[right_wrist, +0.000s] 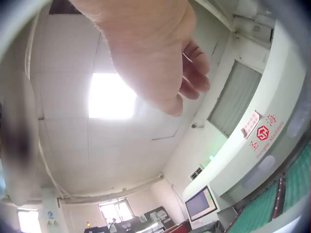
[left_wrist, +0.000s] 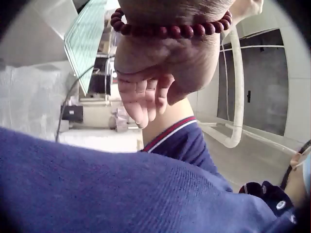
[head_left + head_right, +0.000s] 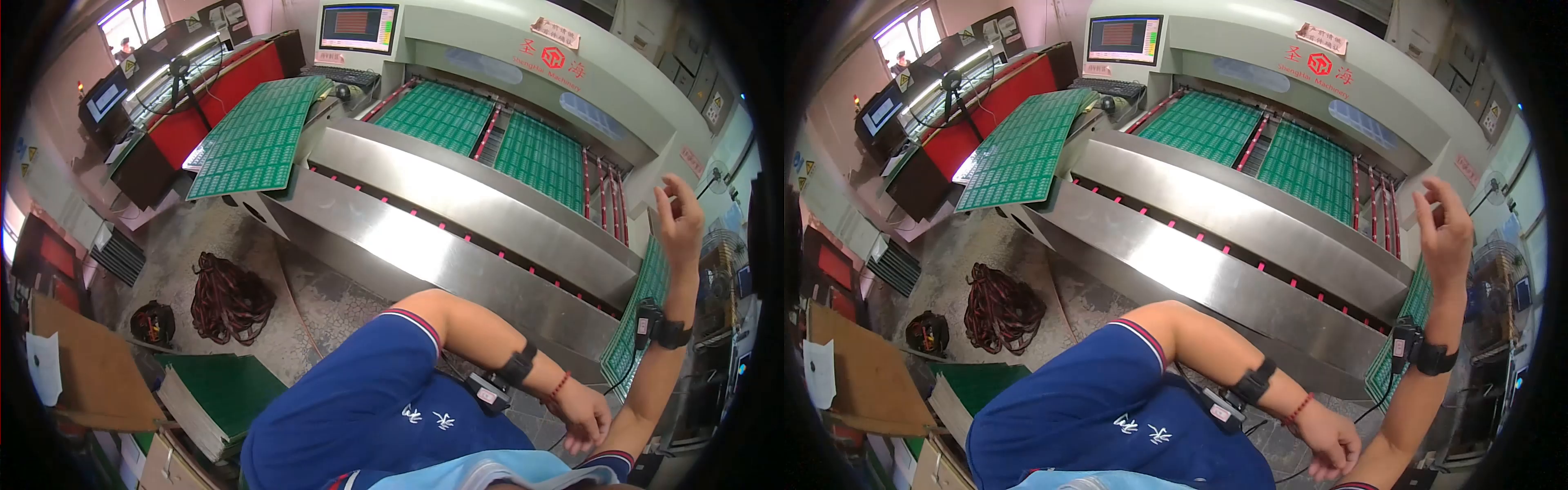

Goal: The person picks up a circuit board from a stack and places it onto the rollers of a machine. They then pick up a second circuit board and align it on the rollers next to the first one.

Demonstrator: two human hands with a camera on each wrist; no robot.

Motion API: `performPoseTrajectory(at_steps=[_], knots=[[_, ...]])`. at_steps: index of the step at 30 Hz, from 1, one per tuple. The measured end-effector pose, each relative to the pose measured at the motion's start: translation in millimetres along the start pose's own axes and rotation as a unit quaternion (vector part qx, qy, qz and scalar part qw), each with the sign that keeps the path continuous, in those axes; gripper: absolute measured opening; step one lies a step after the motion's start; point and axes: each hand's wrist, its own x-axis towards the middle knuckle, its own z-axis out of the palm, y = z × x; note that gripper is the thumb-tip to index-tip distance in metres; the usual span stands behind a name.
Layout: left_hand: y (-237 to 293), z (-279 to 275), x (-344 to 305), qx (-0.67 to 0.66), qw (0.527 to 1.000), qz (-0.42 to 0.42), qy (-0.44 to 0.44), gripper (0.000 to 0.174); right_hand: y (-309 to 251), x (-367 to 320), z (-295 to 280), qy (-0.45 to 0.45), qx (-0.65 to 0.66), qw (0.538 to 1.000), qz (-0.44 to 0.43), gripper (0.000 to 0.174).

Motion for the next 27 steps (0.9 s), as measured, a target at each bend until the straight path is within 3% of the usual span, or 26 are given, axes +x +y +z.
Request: performPoseTrajectory(at_steps=[5,8,10,14,17,21,22,23,25,26,27], knots=[[-16.9,13.8,13.1,-0.117,0.992,0.021,0.037,0.012,69.8,-6.7,-26.0,0.041,0.002,0.992,0.118,0.021],[-18.9,28.6,5.4,-0.125,0.986,0.051,0.096,0.020,98.7,-17.8,-48.9,0.073,-0.033,0.983,0.166,0.021],[-21.2,30.6,4.5,-0.152,0.976,0.076,0.134,0.040,127.7,-25.5,-73.7,0.067,-0.033,0.973,0.218,0.023],[-19.4,23.9,6.0,-0.097,0.977,0.108,0.153,0.054,171.0,-43.6,-122.9,0.138,-0.054,0.973,0.178,0.025],[-9.7,17.0,3.3,-0.107,0.976,0.122,0.145,0.067,231.6,-69.4,-175.5,0.198,-0.027,0.955,0.218,0.028],[-11.0,12.8,4.6,-0.090,0.982,0.092,0.136,0.076,145.8,-75.7,-184.3,0.281,0.109,0.898,0.322,0.018],[-14.0,12.0,4.6,-0.051,0.987,0.082,0.131,0.076,132.2,-78.2,-184.5,0.238,-0.147,0.942,0.187,0.017],[-15.4,12.5,3.8,-0.053,0.987,0.079,0.126,0.076,133.1,-85.8,-192.9,0.240,-0.152,0.940,0.190,0.017],[-18.7,13.3,2.7,-0.062,0.992,0.078,0.074,0.067,138.8,-104.8,-212.6,0.264,-0.335,0.870,0.247,0.036],[-18.2,13.0,1.3,-0.063,0.993,0.073,0.066,0.067,124.5,-106.9,-213.7,0.284,-0.237,0.885,0.283,0.030],[-15.3,11.2,-2.4,-0.026,0.998,0.050,0.030,0.061,140.0,-114.6,-224.9,0.288,-0.246,0.880,0.288,0.030]])
